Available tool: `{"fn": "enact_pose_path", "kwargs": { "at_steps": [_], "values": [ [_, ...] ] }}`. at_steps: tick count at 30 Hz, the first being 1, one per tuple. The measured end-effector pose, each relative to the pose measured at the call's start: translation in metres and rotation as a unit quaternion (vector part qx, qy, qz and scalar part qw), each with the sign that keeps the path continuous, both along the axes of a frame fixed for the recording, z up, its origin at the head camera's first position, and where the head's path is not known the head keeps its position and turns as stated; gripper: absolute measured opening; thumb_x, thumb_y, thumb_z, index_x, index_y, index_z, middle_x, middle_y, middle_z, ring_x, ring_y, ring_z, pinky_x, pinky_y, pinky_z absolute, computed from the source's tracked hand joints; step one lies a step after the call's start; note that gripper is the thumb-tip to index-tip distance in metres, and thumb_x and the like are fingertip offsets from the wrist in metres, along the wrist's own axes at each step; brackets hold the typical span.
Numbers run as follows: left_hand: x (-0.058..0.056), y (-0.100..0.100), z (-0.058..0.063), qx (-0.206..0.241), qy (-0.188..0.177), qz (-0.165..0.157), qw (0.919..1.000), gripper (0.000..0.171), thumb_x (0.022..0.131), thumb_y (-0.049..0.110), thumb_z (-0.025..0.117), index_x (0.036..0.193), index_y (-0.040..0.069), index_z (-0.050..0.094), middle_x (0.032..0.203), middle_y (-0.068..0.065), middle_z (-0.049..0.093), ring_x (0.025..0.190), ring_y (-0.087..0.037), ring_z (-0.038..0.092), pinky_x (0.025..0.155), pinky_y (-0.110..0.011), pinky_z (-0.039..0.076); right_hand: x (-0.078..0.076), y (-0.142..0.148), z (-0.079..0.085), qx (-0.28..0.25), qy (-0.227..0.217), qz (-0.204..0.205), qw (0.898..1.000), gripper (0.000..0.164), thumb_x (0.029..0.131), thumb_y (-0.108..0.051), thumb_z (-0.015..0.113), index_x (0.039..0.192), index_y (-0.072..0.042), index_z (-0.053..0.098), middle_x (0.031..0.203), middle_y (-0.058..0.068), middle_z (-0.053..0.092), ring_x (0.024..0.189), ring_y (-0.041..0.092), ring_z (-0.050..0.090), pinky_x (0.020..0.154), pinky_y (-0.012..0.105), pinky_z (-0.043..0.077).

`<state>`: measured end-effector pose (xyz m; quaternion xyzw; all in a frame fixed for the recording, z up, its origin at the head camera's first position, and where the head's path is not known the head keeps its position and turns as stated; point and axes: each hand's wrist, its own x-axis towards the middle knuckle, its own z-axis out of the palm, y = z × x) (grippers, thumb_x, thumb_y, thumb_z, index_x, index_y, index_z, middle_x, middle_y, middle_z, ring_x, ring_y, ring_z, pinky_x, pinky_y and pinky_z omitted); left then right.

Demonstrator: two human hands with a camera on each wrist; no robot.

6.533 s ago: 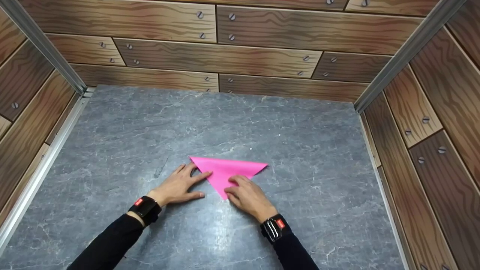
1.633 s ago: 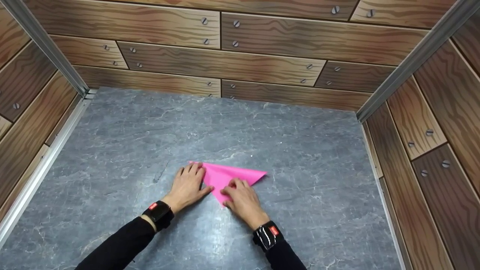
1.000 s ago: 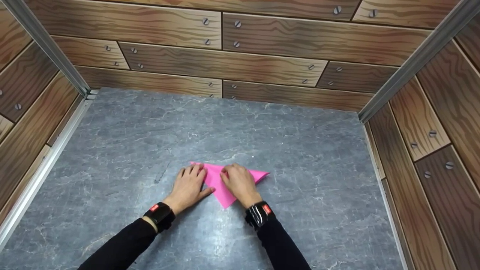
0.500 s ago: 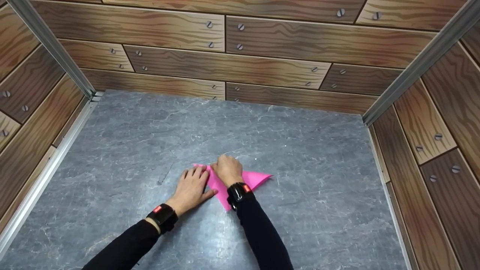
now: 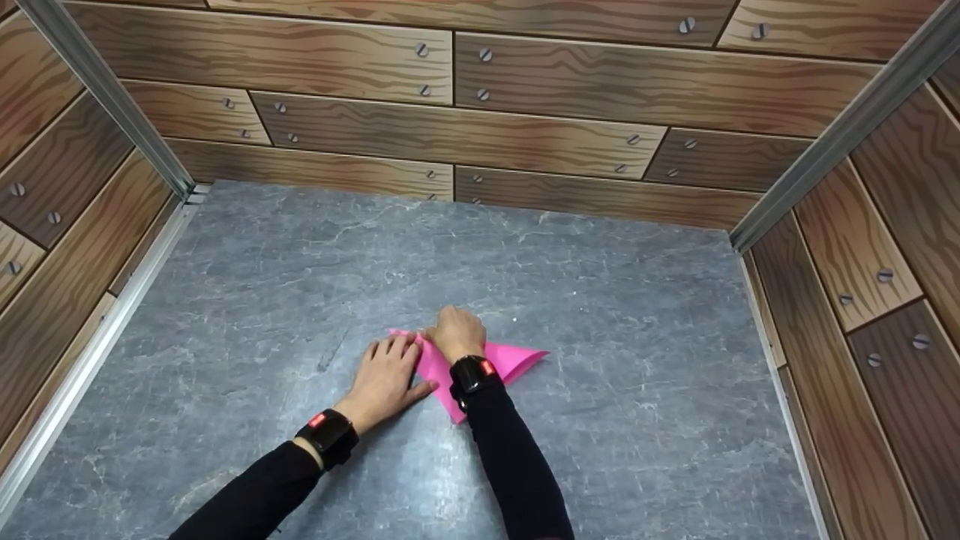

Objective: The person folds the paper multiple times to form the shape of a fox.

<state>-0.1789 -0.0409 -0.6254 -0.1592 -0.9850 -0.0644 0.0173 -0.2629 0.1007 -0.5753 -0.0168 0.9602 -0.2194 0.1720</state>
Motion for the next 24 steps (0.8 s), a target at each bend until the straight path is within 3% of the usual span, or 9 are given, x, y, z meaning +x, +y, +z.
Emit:
{"fn": "enact_pose_path", "kwargs": {
  "at_steps": [5, 12, 17, 24],
  "values": [
    [-0.001, 0.0, 0.002, -0.011, -0.002, 0.002, 0.9999, 0.085, 0.092, 0.074, 0.057, 0.147, 0.011, 0.051, 0.148, -0.011, 0.05, 0.138, -0.033, 0.045, 0.113, -0.059, 0.039, -0.002, 0.003, 0.004, 0.007, -0.019, 0.001, 1.0, 0.048, 0.092, -0.036, 0.079, 0.059, -0.015, 0.051, 0.057, -0.002, 0.05, 0.053, 0.012, 0.047, 0.049, 0.026, 0.039],
    [-0.001, 0.0, 0.004, -0.006, -0.016, 0.007, 0.9998, 0.08, 0.091, 0.074, 0.058, 0.142, 0.012, 0.054, 0.15, -0.011, 0.049, 0.138, -0.033, 0.045, 0.114, -0.058, 0.038, -0.004, 0.021, 0.008, -0.003, -0.065, -0.01, 0.998, 0.035, 0.095, -0.032, 0.076, 0.072, -0.006, 0.07, 0.059, 0.002, 0.061, 0.049, 0.012, 0.052, 0.045, 0.023, 0.041],
    [0.0, 0.0, 0.005, -0.001, -0.008, 0.007, 0.9999, 0.08, 0.09, 0.073, 0.06, 0.14, 0.012, 0.056, 0.149, -0.011, 0.05, 0.137, -0.034, 0.046, 0.113, -0.058, 0.039, -0.005, 0.034, 0.009, -0.014, -0.096, -0.028, 0.995, 0.03, 0.094, -0.031, 0.076, 0.076, -0.006, 0.073, 0.065, 0.005, 0.067, 0.052, 0.013, 0.056, 0.046, 0.022, 0.043],
    [0.001, 0.0, 0.007, -0.004, -0.021, 0.008, 0.9997, 0.082, 0.091, 0.075, 0.057, 0.143, 0.012, 0.053, 0.151, -0.011, 0.048, 0.139, -0.034, 0.044, 0.115, -0.059, 0.037, -0.004, 0.055, 0.009, -0.039, -0.095, -0.036, 0.994, 0.026, 0.092, -0.024, 0.076, 0.074, -0.006, 0.071, 0.061, 0.004, 0.065, 0.05, 0.012, 0.056, 0.043, 0.021, 0.042]
  ]
}}
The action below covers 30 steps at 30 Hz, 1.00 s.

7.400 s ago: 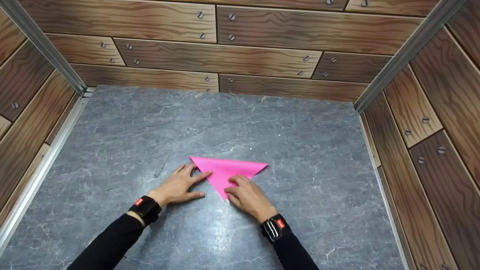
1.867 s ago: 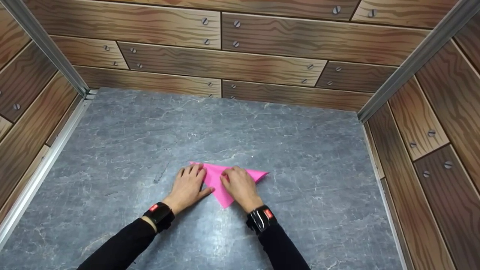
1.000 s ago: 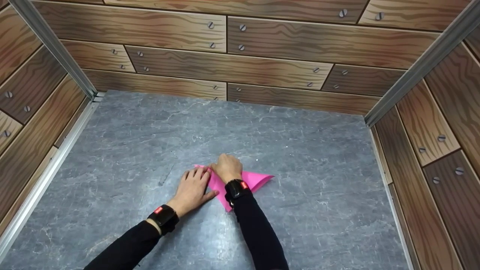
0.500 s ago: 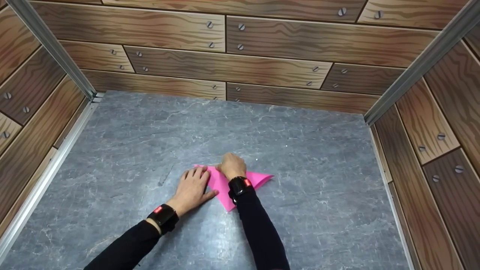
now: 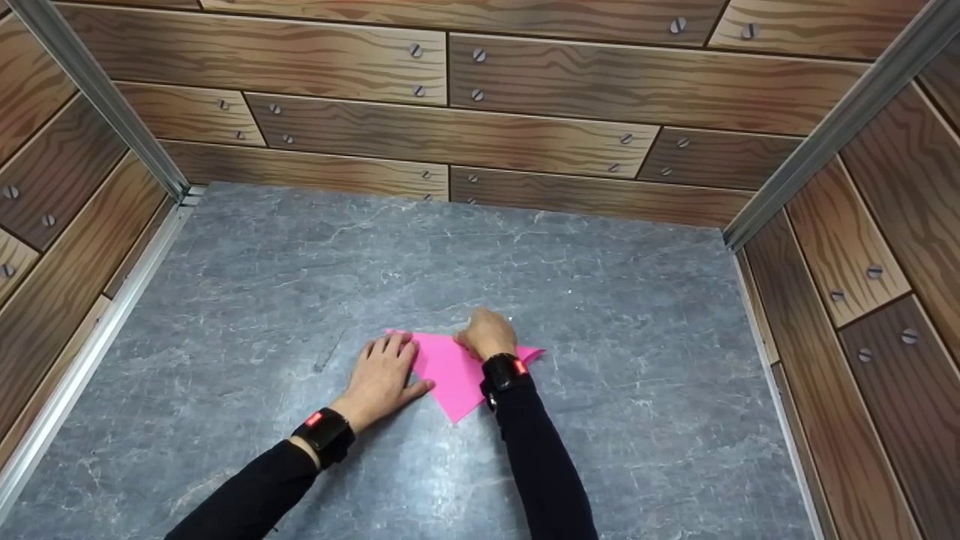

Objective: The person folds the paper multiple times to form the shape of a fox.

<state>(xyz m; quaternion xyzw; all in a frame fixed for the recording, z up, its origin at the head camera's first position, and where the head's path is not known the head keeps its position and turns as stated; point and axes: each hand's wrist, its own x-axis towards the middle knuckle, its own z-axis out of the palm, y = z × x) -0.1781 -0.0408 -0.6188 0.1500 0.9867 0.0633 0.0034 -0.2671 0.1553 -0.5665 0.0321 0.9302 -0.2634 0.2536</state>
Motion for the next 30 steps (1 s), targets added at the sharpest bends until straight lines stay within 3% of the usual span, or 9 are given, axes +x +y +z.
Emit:
{"fn": "enact_pose_path", "kwargs": {
  "at_steps": [14, 21, 30],
  "values": [
    [0.001, -0.001, -0.004, 0.021, 0.026, -0.007, 0.9994, 0.078, 0.092, 0.071, 0.06, 0.14, 0.01, 0.056, 0.144, -0.013, 0.051, 0.134, -0.035, 0.048, 0.111, -0.057, 0.04, 0.007, 0.055, 0.001, -0.024, -0.004, -0.039, 0.999, 0.027, 0.093, -0.023, 0.076, 0.075, -0.009, 0.062, 0.065, 0.0, 0.06, 0.057, 0.011, 0.056, 0.049, 0.021, 0.044],
    [0.001, -0.002, -0.005, 0.024, 0.018, -0.007, 0.9995, 0.08, 0.092, 0.072, 0.059, 0.142, 0.01, 0.055, 0.147, -0.013, 0.049, 0.137, -0.036, 0.045, 0.114, -0.059, 0.038, 0.012, 0.083, 0.002, -0.011, 0.008, -0.045, 0.999, 0.031, 0.093, -0.026, 0.074, 0.07, -0.011, 0.06, 0.06, -0.004, 0.053, 0.051, 0.009, 0.051, 0.046, 0.02, 0.043],
    [-0.001, -0.002, -0.005, 0.026, 0.015, -0.009, 0.9995, 0.081, 0.092, 0.072, 0.059, 0.142, 0.009, 0.055, 0.148, -0.014, 0.049, 0.138, -0.036, 0.044, 0.114, -0.06, 0.037, 0.017, 0.12, 0.002, -0.041, 0.004, -0.062, 0.997, 0.031, 0.095, -0.025, 0.071, 0.071, -0.009, 0.061, 0.059, -0.003, 0.058, 0.05, 0.007, 0.052, 0.046, 0.02, 0.043]
  ]
}}
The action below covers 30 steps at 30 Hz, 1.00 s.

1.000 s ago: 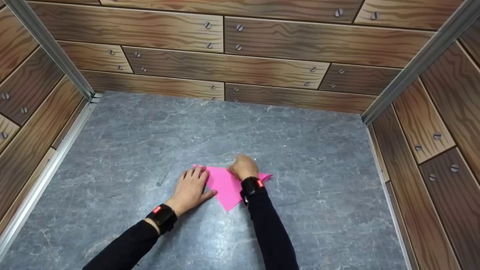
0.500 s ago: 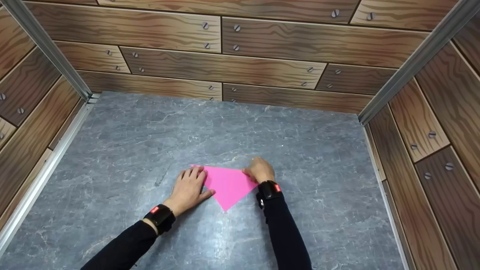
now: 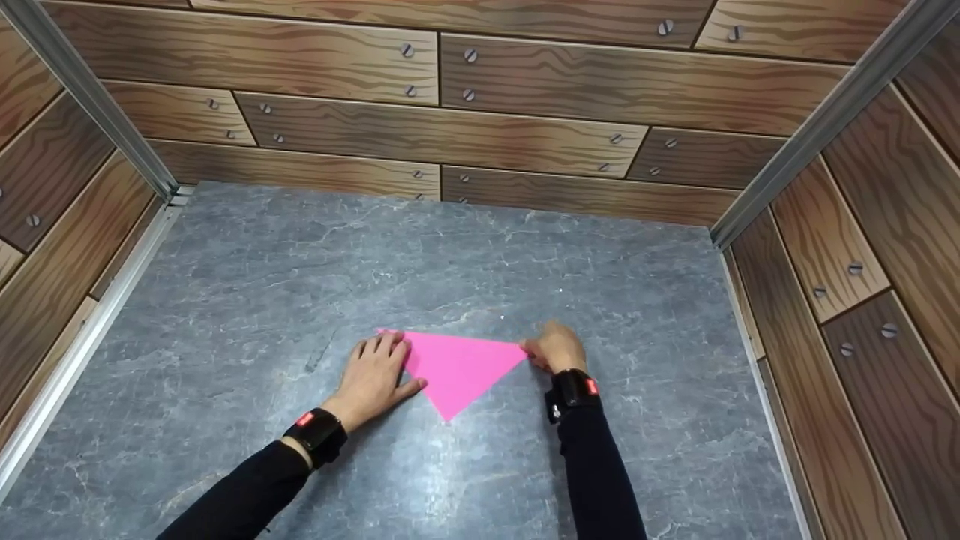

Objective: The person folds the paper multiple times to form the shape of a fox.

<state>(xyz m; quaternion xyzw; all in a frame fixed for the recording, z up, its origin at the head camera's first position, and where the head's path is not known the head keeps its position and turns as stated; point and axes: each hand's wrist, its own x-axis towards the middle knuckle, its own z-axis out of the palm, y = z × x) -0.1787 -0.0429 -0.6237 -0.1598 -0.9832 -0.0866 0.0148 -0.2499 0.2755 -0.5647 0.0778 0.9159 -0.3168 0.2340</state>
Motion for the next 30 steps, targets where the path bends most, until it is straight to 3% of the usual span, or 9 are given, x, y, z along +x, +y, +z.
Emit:
{"fn": "enact_pose_path", "kwargs": {
  "at_steps": [6, 10, 13, 18, 20, 23, 26, 30],
  "values": [
    [0.0, -0.002, -0.002, 0.007, 0.01, 0.0, 0.9999, 0.08, 0.091, 0.072, 0.06, 0.14, 0.009, 0.056, 0.146, -0.015, 0.05, 0.137, -0.036, 0.046, 0.112, -0.06, 0.038, 0.005, 0.023, -0.002, -0.025, 0.005, -0.019, 1.0, 0.035, 0.096, -0.024, 0.07, 0.066, -0.009, 0.062, 0.053, -0.004, 0.053, 0.046, 0.007, 0.046, 0.044, 0.02, 0.038],
    [0.001, -0.001, 0.0, 0.007, 0.014, -0.004, 0.9999, 0.079, 0.091, 0.071, 0.061, 0.139, 0.009, 0.057, 0.145, -0.014, 0.051, 0.136, -0.036, 0.047, 0.111, -0.06, 0.04, 0.007, 0.03, -0.003, -0.009, -0.001, -0.018, 1.0, 0.042, 0.097, -0.028, 0.068, 0.059, -0.013, 0.056, 0.05, -0.006, 0.049, 0.044, 0.008, 0.042, 0.044, 0.022, 0.035],
    [0.002, 0.0, 0.001, 0.005, 0.014, -0.006, 0.9999, 0.079, 0.091, 0.071, 0.061, 0.139, 0.009, 0.057, 0.145, -0.014, 0.051, 0.136, -0.036, 0.047, 0.111, -0.059, 0.04, 0.008, 0.03, -0.005, -0.017, -0.001, -0.034, 0.999, 0.035, 0.098, -0.026, 0.066, 0.067, -0.01, 0.06, 0.057, -0.004, 0.055, 0.05, 0.008, 0.048, 0.048, 0.022, 0.04],
    [0.004, -0.002, 0.001, -0.001, 0.012, -0.006, 0.9999, 0.08, 0.092, 0.071, 0.06, 0.14, 0.008, 0.056, 0.146, -0.015, 0.05, 0.136, -0.037, 0.046, 0.111, -0.06, 0.04, 0.016, 0.005, -0.009, -0.004, 0.093, -0.026, 0.995, 0.019, 0.095, -0.02, 0.065, 0.088, -0.003, 0.07, 0.071, 0.001, 0.064, 0.065, 0.015, 0.058, 0.058, 0.028, 0.048],
    [0.005, -0.003, 0.001, -0.003, 0.014, -0.006, 0.9999, 0.08, 0.092, 0.071, 0.06, 0.14, 0.008, 0.056, 0.146, -0.015, 0.05, 0.135, -0.037, 0.046, 0.111, -0.06, 0.04, 0.02, -0.015, -0.011, 0.015, 0.154, -0.003, 0.988, 0.019, 0.093, -0.019, 0.067, 0.089, -0.001, 0.073, 0.073, 0.005, 0.065, 0.067, 0.021, 0.06, 0.062, 0.035, 0.051],
    [0.005, -0.003, 0.002, -0.004, 0.014, -0.002, 0.9999, 0.081, 0.092, 0.071, 0.061, 0.14, 0.006, 0.056, 0.146, -0.015, 0.051, 0.136, -0.037, 0.046, 0.111, -0.061, 0.039, 0.023, -0.046, -0.014, 0.018, 0.188, 0.027, 0.982, 0.023, 0.094, -0.021, 0.067, 0.092, 0.001, 0.074, 0.077, 0.008, 0.067, 0.071, 0.024, 0.062, 0.067, 0.04, 0.054],
    [0.003, -0.001, 0.003, -0.006, 0.013, -0.001, 0.9999, 0.082, 0.091, 0.071, 0.062, 0.14, 0.006, 0.055, 0.145, -0.016, 0.051, 0.134, -0.037, 0.047, 0.111, -0.061, 0.04, 0.023, -0.069, -0.017, 0.018, 0.155, 0.039, 0.987, 0.028, 0.096, -0.028, 0.067, 0.079, -0.006, 0.069, 0.07, 0.001, 0.06, 0.065, 0.018, 0.056, 0.06, 0.033, 0.049],
    [-0.002, 0.002, 0.006, 0.004, 0.001, -0.007, 1.0, 0.084, 0.09, 0.07, 0.063, 0.145, 0.007, 0.052, 0.142, -0.015, 0.052, 0.133, -0.038, 0.048, 0.109, -0.061, 0.041, 0.017, -0.08, -0.018, 0.029, 0.1, -0.002, 0.995, 0.042, 0.097, -0.034, 0.069, 0.063, -0.016, 0.053, 0.06, -0.004, 0.046, 0.055, 0.012, 0.043, 0.049, 0.024, 0.035]
  ]
}}
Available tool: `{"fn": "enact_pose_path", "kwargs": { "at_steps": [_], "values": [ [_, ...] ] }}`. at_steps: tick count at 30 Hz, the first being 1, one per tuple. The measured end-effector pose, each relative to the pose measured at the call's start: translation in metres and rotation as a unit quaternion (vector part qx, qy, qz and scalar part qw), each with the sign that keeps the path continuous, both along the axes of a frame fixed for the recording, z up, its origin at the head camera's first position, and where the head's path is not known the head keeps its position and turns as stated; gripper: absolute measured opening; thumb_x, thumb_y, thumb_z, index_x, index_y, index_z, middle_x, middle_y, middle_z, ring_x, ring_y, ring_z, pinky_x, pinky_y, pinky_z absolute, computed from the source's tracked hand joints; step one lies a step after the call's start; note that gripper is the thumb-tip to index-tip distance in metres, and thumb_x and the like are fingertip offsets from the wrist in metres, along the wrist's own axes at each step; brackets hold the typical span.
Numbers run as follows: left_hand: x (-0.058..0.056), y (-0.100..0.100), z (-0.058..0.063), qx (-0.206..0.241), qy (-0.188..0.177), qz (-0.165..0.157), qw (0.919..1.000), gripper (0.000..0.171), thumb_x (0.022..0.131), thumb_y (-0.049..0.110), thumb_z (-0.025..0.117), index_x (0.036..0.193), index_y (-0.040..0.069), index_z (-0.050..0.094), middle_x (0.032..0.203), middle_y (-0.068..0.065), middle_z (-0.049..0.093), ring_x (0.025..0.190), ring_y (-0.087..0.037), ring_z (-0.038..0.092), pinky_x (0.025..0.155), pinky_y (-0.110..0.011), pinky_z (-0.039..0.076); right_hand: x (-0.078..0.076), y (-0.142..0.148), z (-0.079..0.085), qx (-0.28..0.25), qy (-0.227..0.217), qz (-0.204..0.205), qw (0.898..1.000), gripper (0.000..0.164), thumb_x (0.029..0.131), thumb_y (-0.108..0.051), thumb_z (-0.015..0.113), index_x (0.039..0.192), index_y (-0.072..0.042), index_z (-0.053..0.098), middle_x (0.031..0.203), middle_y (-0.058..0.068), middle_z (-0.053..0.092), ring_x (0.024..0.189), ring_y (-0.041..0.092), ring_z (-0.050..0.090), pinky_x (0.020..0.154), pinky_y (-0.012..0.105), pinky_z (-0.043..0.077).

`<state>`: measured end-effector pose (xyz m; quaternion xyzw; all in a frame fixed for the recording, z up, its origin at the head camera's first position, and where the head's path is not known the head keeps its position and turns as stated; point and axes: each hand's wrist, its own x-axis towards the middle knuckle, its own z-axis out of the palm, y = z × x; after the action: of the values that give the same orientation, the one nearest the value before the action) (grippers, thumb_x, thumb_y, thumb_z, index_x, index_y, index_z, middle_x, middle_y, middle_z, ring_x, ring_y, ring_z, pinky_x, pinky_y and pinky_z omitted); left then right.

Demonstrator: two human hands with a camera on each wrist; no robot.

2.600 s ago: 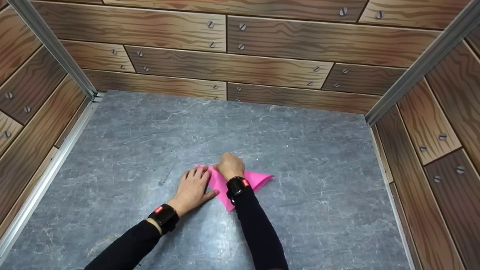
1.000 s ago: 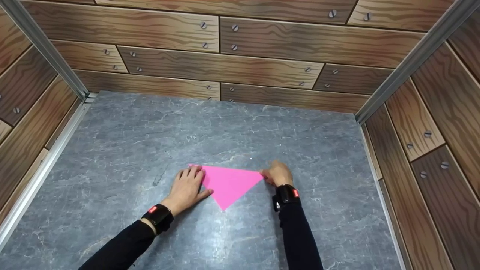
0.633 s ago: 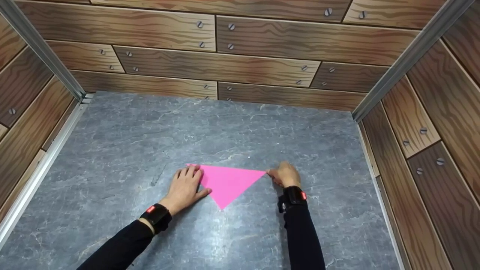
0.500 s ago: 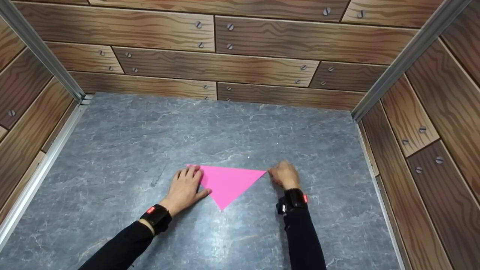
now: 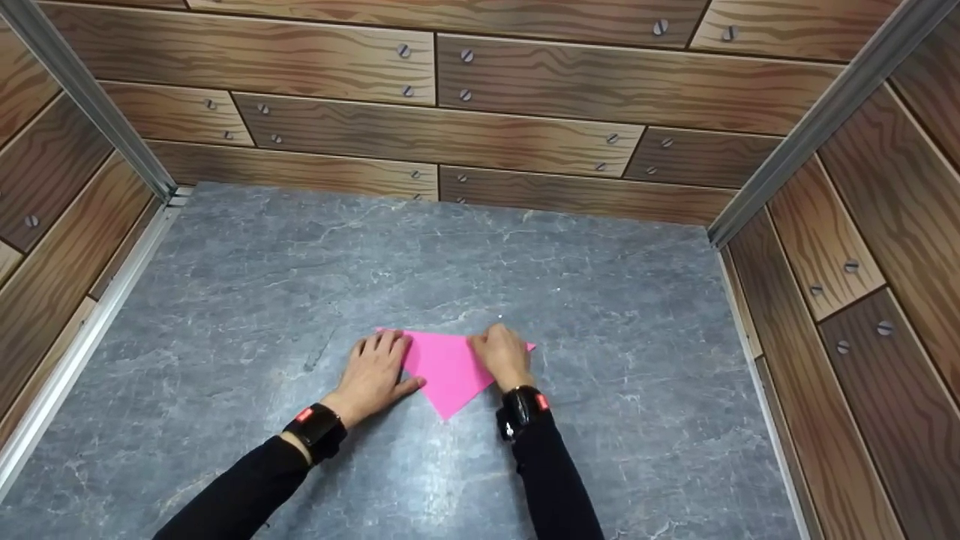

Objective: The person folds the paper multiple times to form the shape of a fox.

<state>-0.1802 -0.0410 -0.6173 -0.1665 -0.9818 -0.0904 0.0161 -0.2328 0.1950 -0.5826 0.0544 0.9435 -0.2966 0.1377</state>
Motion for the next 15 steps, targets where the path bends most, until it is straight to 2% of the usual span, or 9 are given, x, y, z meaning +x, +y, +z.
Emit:
{"fn": "enact_pose_path", "kwargs": {
  "at_steps": [4, 9, 15],
  "values": [
    [-0.004, 0.001, 0.007, 0.018, -0.013, -0.005, 0.9997, 0.083, 0.089, 0.067, 0.068, 0.148, 0.01, 0.053, 0.14, -0.015, 0.052, 0.131, -0.038, 0.047, 0.107, -0.063, 0.041, -0.007, -0.001, 0.0, -0.007, -0.013, -0.024, 1.0, 0.043, 0.094, -0.033, 0.075, 0.061, -0.016, 0.053, 0.058, -0.002, 0.051, 0.053, 0.012, 0.046, 0.046, 0.023, 0.036],
    [-0.005, 0.005, 0.013, -0.004, -0.006, -0.012, 0.9999, 0.086, 0.085, 0.069, 0.071, 0.143, 0.007, 0.058, 0.14, -0.013, 0.053, 0.13, -0.036, 0.048, 0.111, -0.06, 0.039, -0.013, -0.003, 0.001, 0.002, -0.039, -0.02, 0.999, 0.037, 0.091, -0.033, 0.077, 0.065, -0.014, 0.058, 0.063, 0.0, 0.059, 0.057, 0.014, 0.053, 0.049, 0.024, 0.041],
    [-0.007, 0.028, 0.015, -0.015, -0.006, -0.043, 0.9989, 0.08, 0.09, 0.065, 0.067, 0.142, 0.004, 0.058, 0.142, -0.011, 0.055, 0.133, -0.032, 0.049, 0.117, -0.056, 0.036, -0.012, -0.004, 0.002, 0.0, -0.049, -0.019, 0.999, 0.032, 0.091, -0.029, 0.076, 0.069, -0.01, 0.063, 0.064, 0.001, 0.06, 0.056, 0.014, 0.052, 0.049, 0.025, 0.042]
  ]
}}
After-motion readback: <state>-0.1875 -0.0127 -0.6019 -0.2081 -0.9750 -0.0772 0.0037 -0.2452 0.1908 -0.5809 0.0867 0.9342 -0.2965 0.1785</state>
